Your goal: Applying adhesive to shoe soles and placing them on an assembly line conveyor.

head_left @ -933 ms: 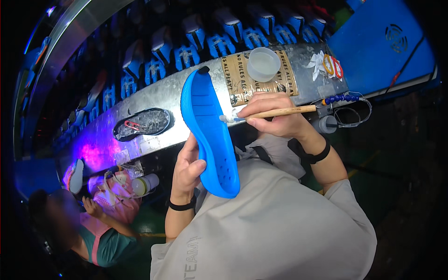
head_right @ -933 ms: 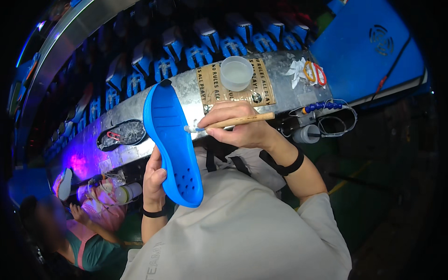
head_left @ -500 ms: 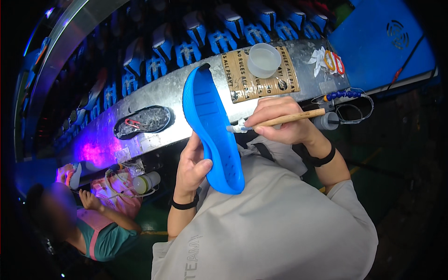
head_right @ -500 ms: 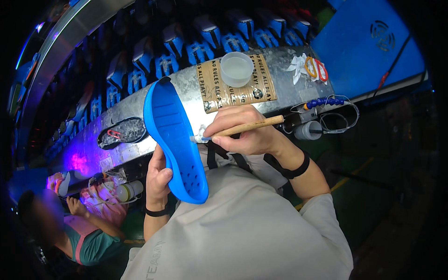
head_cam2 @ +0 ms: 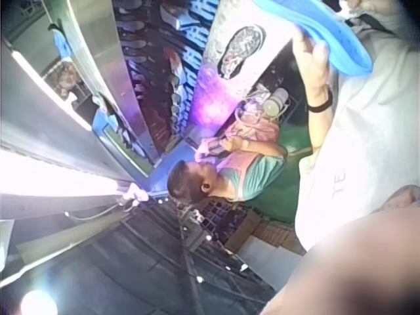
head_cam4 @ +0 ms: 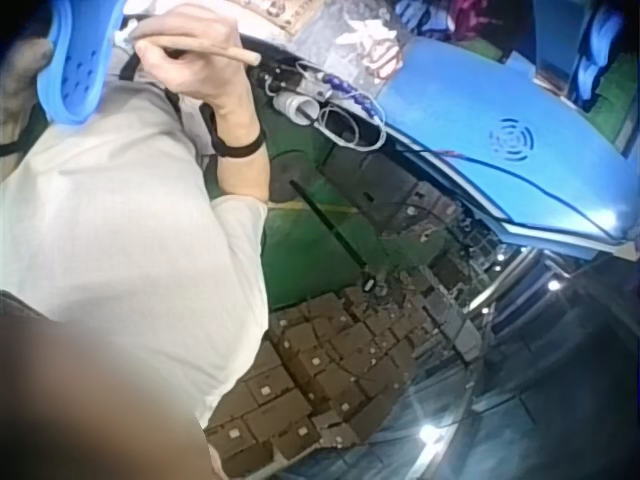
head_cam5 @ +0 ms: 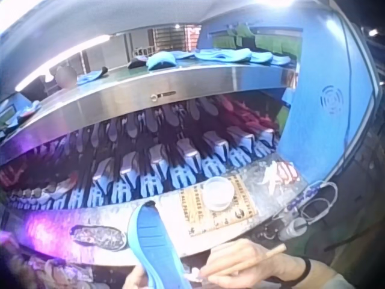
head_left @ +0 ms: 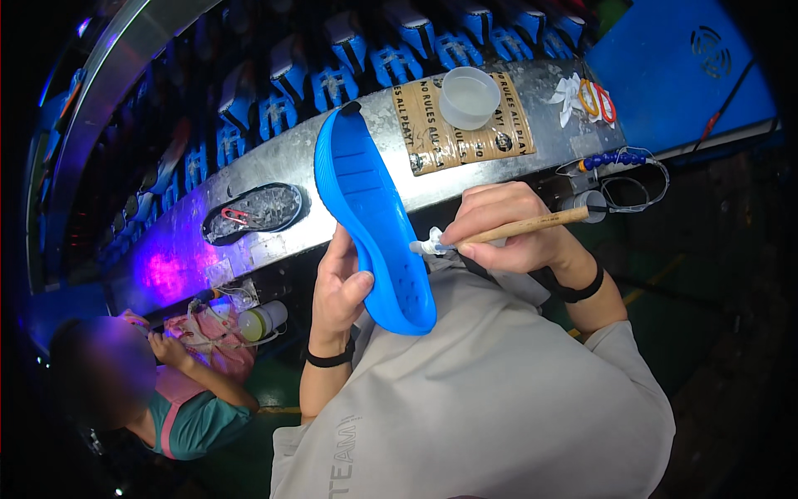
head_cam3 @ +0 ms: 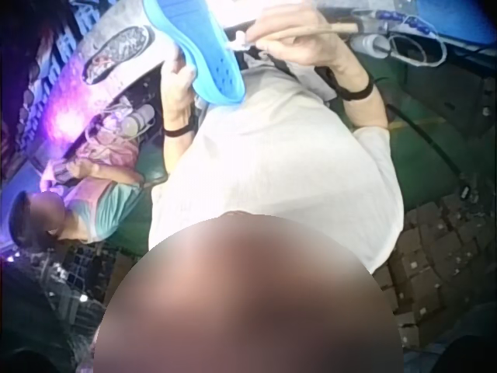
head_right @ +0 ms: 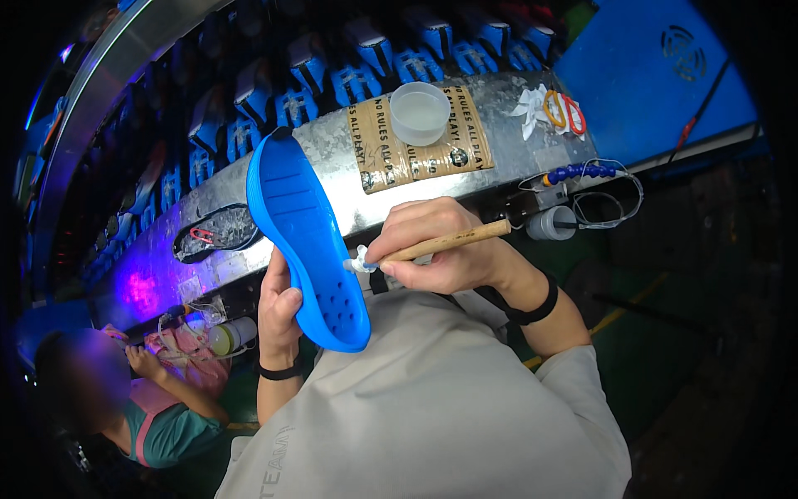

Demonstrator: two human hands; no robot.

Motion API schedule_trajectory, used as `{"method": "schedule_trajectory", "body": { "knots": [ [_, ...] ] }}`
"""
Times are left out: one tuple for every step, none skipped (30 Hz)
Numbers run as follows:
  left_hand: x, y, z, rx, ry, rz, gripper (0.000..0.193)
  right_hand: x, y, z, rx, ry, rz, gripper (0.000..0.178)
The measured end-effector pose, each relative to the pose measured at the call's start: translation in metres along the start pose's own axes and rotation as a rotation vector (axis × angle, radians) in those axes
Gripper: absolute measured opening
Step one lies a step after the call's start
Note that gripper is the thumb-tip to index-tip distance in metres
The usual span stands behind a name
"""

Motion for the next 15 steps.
{"method": "schedule_trajectory", "body": {
  "knots": [
    [0.000, 0.000, -0.001, 0.005, -0.002, 0.003, 0.092, 0.000, -0.001, -0.001, 0.005, -0.007, -0.005, 0.015],
    [-0.001, 0.000, 0.000, 0.002, -0.004, 0.004, 0.092, 0.000, 0.000, -0.001, 0.016, -0.012, -0.006, 0.015],
    [-0.001, 0.000, 0.000, 0.008, -0.002, 0.011, 0.092, -0.002, -0.001, -0.002, 0.013, -0.013, -0.010, 0.015],
    [-0.001, 0.000, 0.000, 0.004, 0.004, 0.026, 0.092, -0.005, -0.002, -0.002, 0.041, 0.046, -0.016, 0.014],
    [-0.002, 0.000, 0.002, 0.013, 0.002, 0.018, 0.092, -0.006, -0.004, -0.002, 0.091, 0.099, -0.022, 0.013],
    [-0.002, -0.001, 0.004, 0.015, 0.000, 0.025, 0.093, -0.007, -0.006, -0.003, 0.068, 0.105, -0.021, 0.013],
    [-0.003, -0.001, 0.006, 0.025, -0.005, 0.034, 0.093, -0.008, -0.009, 0.000, 0.204, 0.242, 0.083, 0.014],
    [-0.003, -0.001, 0.007, 0.019, -0.003, 0.030, 0.093, -0.010, -0.013, 0.003, 0.339, 0.378, 0.186, 0.015],
    [-0.003, -0.001, 0.010, 0.022, 0.002, 0.045, 0.093, -0.008, -0.012, 0.007, 0.332, 0.436, 0.263, 0.018],
    [-0.004, -0.001, 0.011, 0.034, 0.011, 0.057, 0.092, -0.007, -0.013, 0.010, 0.356, 0.411, 0.255, 0.018],
    [-0.004, -0.001, 0.012, 0.030, 0.008, 0.050, 0.092, -0.007, -0.014, 0.014, 0.409, 0.489, 0.320, 0.018],
    [-0.004, -0.001, 0.013, 0.022, -0.005, 0.048, 0.092, -0.007, -0.015, 0.018, 0.459, 0.570, 0.395, 0.019],
    [-0.005, -0.002, 0.012, 0.022, -0.019, 0.062, 0.092, -0.005, -0.015, 0.021, 0.442, 0.593, 0.432, 0.019],
    [-0.005, -0.002, 0.011, 0.015, -0.019, 0.039, 0.092, -0.004, -0.015, 0.024, 0.440, 0.587, 0.437, 0.019],
    [-0.006, -0.003, 0.009, 0.006, -0.018, 0.085, 0.093, -0.003, -0.015, 0.027, 0.453, 0.699, 0.472, 0.020]
  ]
}}
Point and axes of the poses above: each hand's wrist, its own y-axis towards the middle knuckle, its own x-axis out of the palm, z = x × y, the point moved 2 cm from there along y, towards the middle knuckle, and after that the axes turned 2 degrees about -y, right-handed, at the moved point
